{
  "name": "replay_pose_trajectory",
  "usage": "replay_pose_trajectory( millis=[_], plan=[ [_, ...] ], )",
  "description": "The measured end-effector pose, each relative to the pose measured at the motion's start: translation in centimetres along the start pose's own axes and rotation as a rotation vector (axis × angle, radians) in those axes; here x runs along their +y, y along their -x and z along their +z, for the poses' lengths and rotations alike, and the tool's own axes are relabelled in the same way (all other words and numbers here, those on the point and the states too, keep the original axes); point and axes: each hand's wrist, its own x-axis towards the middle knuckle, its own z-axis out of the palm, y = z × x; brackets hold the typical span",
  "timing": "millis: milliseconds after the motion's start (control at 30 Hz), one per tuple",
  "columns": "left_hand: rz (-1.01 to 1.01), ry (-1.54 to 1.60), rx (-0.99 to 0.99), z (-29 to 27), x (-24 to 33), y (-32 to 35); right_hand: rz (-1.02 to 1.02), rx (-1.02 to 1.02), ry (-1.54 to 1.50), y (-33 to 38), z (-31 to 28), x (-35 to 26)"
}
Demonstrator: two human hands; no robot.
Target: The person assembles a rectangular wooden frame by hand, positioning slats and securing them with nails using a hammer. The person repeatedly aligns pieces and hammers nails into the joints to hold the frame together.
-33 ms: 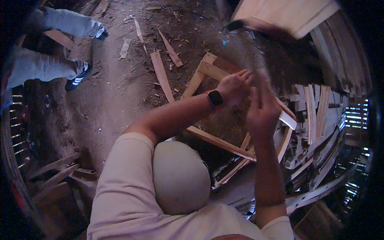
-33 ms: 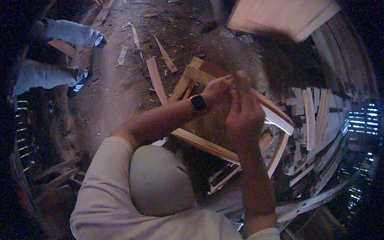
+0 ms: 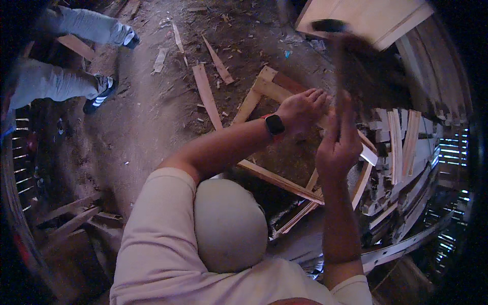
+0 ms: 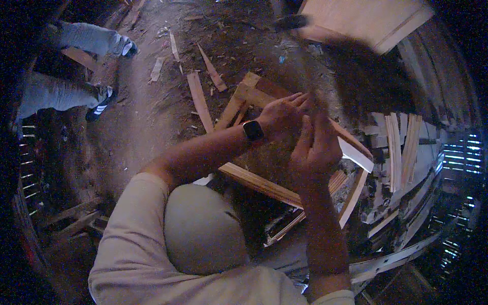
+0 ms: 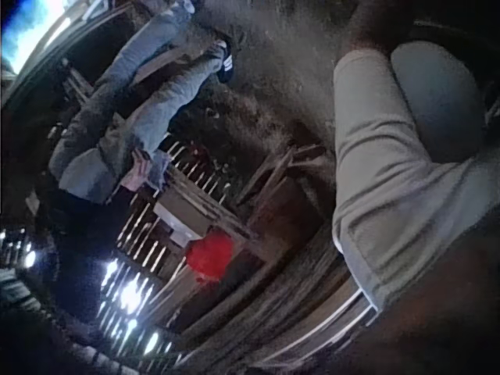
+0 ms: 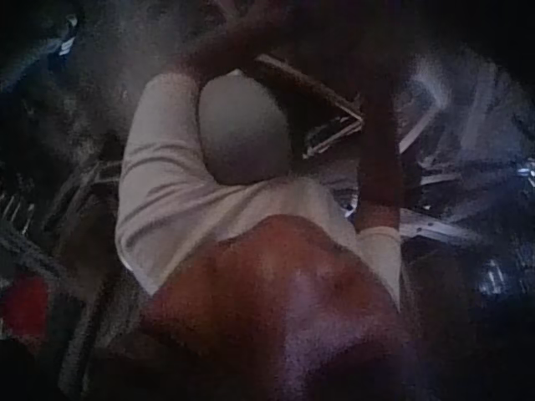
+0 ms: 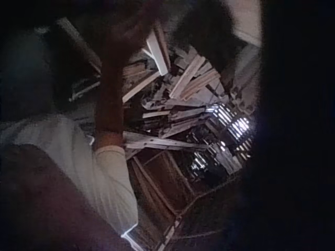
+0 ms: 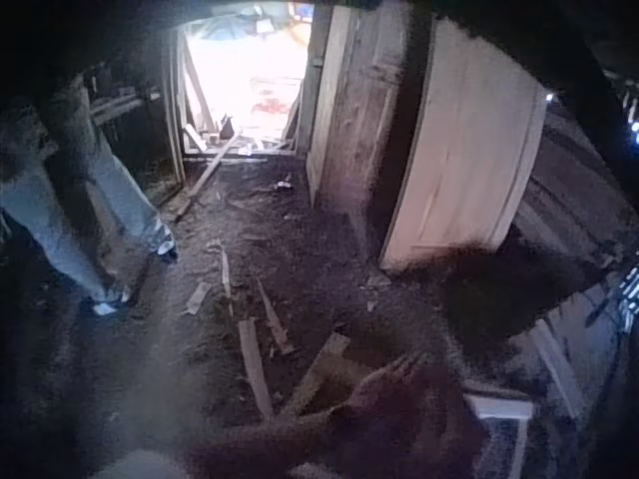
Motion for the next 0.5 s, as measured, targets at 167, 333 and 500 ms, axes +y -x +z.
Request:
replay_pose_trajectory(
  millis=[167,333,500],
  plan=[
    [-0.04,0.083,0.238,3.2,0.0,-1.0,0.143,-0.667,0.191,1.5,0.2,0.8],
    [-0.012,0.087,0.168,1.5,0.0,-0.7,-0.251,-0.044,0.146,1.8,0.9,1.9],
    [-0.018,0.062,0.302,1.7,0.1,-0.3,0.045,-0.535,0.208,1.6,-0.3,1.2]
  ],
)
